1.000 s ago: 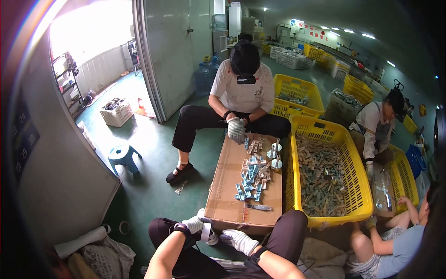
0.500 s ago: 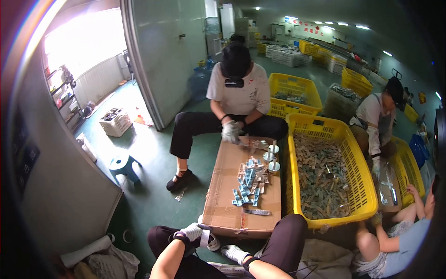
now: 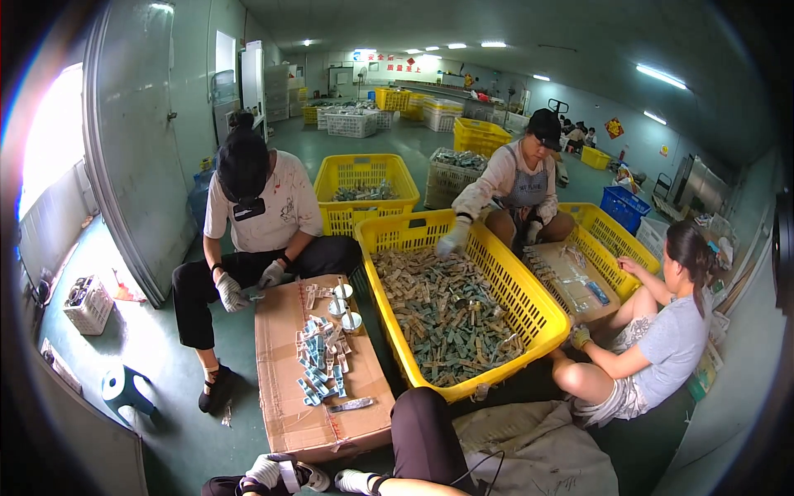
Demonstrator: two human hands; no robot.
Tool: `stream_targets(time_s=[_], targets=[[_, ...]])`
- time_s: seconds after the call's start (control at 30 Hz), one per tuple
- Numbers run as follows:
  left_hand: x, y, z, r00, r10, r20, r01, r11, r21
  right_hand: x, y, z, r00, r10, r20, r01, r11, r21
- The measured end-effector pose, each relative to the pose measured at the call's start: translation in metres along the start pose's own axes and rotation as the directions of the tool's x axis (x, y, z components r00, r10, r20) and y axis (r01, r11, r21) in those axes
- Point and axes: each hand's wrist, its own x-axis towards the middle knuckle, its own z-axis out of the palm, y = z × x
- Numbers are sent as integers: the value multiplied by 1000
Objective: Manually assembling or sorting plastic clips onto cardboard strips.
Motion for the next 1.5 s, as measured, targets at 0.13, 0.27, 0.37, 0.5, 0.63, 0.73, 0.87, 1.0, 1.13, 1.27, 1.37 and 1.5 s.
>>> stream_targets(time_s=[0.13, 0.27, 0.37, 0.5, 0.63, 0.73, 0.87, 1.0, 1.13, 1.27, 1.37, 1.5], targets=[[10, 2, 6, 998, 29, -47, -20, 983, 181, -13, 10, -6, 999, 24, -23, -25, 999, -22], [-31, 59, 40, 997, -67, -38, 68, 997, 22, -12, 0, -16, 910, 384, 156, -414, 843, 342], [-14, 52, 40, 996, -85, -11, 86, 996, 40, -15, -23, -50, 704, 616, 352, -685, 461, 564], [-3, 32, 29, 996, -83, -23, 84, 996, 13, -14, -11, -30, 687, 617, 384, -709, 452, 542], [0, 31, 30, 996, -82, -33, 83, 996, 23, -14, -11, -23, 666, 643, 378, -708, 385, 592], [-2, 38, 37, 996, -68, -52, 69, 998, 5, -18, 2, -15, 689, 631, 355, -702, 461, 543], [-9, 46, 41, 993, -91, -78, 87, 995, -51, -17, 4, -14, 692, 621, 370, -706, 471, 529], [-16, 49, 41, 991, -103, -80, 96, 991, -94, -15, 2, -10, 677, 623, 391, -717, 441, 539], [-17, 51, 44, 992, -113, -60, 106, 988, -117, -17, 10, -1, 668, 649, 364, -727, 465, 506], [-15, 47, 41, 995, -71, -65, 71, 997, -5, -17, 7, -2, 664, 646, 376, -737, 480, 476], [-21, 51, 43, 996, -67, -56, 65, 997, -29, -18, 1, -8, 668, 642, 376, -734, 486, 475], [-22, 50, 42, 995, -83, -50, 79, 994, -69, -16, -3, -14, 664, 641, 386, -738, 478, 476]])
